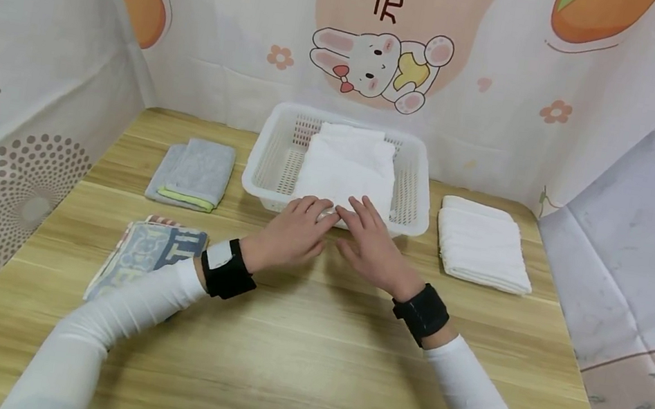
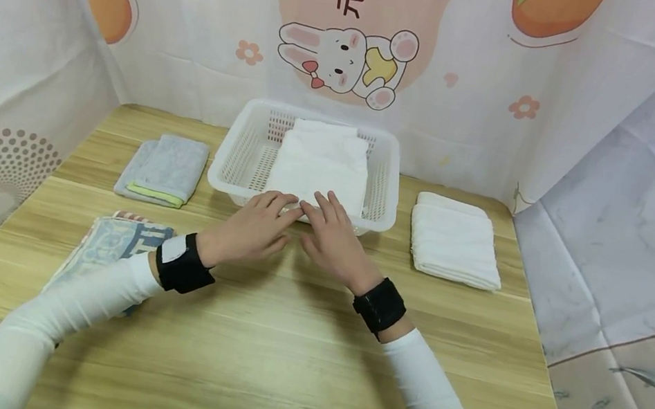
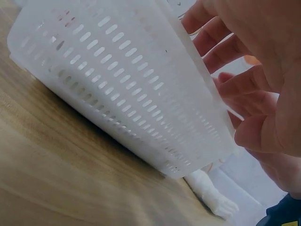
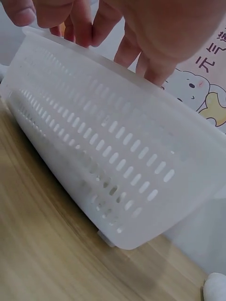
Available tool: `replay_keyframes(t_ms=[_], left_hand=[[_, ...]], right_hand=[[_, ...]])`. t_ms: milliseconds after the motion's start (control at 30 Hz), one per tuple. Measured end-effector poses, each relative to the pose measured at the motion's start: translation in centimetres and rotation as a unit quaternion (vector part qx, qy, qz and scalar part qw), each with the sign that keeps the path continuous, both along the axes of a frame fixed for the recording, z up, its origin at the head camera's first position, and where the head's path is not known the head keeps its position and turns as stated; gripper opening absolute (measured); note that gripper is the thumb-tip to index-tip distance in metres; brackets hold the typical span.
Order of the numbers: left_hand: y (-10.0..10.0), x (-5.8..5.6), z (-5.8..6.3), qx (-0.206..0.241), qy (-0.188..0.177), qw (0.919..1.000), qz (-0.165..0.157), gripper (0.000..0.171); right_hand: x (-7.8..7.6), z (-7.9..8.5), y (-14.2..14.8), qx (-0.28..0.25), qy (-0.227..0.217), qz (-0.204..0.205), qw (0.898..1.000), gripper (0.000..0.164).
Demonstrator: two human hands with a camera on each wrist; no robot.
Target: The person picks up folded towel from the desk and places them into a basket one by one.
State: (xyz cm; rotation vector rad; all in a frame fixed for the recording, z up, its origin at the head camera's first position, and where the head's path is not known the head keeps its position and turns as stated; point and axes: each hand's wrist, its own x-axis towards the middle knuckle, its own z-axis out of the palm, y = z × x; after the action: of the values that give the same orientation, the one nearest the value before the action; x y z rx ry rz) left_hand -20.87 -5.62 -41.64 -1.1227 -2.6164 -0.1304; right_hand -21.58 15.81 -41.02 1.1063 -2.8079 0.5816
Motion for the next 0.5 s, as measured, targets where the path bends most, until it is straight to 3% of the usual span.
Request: replay_keyframes(t_ms=[200, 500], left_hand=[[0.05, -0.01, -0.77, -0.008, 0.014, 0.9998, 0.007, 0.043], [-0.07, -0.14, -1.06, -0.019, 0.078, 0.9967, 0.008, 0.047]], right_hand=[[0.67, -0.54, -0.16, -0.009, 0.04, -0.005, 0.999, 0.055], [0.47, -0.86, -0.09, -0.006, 0.074, 0.001, 0.997, 0.058]])
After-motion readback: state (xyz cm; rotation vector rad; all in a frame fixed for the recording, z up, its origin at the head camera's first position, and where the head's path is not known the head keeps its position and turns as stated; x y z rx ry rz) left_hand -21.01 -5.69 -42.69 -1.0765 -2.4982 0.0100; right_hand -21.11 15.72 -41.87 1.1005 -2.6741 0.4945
